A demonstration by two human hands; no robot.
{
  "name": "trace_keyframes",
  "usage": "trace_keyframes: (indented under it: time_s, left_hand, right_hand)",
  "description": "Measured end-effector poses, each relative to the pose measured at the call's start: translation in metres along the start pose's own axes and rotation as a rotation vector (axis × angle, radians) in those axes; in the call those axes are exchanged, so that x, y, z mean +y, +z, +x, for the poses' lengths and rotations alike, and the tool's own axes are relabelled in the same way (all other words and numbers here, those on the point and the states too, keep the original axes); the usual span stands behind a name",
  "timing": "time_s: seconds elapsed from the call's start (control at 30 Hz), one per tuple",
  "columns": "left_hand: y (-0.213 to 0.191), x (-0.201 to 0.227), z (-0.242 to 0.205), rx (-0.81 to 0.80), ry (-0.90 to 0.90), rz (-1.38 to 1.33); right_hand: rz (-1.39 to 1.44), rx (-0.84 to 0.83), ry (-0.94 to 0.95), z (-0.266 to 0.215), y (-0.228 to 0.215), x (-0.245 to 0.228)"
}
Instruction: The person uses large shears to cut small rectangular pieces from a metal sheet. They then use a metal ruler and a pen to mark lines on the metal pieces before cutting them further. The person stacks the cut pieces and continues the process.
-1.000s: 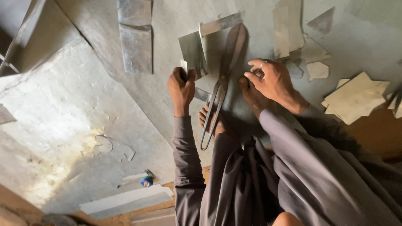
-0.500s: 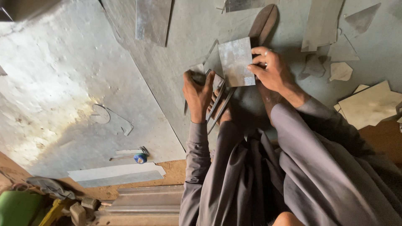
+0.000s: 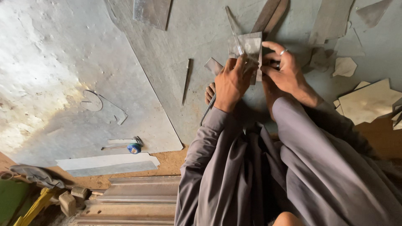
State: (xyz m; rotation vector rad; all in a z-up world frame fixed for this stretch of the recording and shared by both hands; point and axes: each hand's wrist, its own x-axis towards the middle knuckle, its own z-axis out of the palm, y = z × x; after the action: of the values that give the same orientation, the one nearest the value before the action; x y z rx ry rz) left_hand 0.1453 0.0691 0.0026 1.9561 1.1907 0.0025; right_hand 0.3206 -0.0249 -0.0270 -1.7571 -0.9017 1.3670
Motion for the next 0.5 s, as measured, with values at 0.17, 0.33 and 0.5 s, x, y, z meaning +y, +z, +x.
trace_keyframes:
  time_s: [0.17, 0.33, 0.5]
  left_hand:
    - [-0.01, -0.014, -0.01, -0.123, 0.326, 0.203]
    - [0.007, -0.021, -0.007, -0.062, 0.368, 0.139]
    - [0.013, -0.025, -0.008, -0.049, 0.331, 0.085]
  right_hand:
    - [0.041, -0.012, -0.063, -0.002, -0.007, 0.003]
    - [0.016, -0.009, -0.062, -0.001, -0.005, 0.005]
    - [-0.006, -0.017, -0.08, 0.001, -0.005, 0.005]
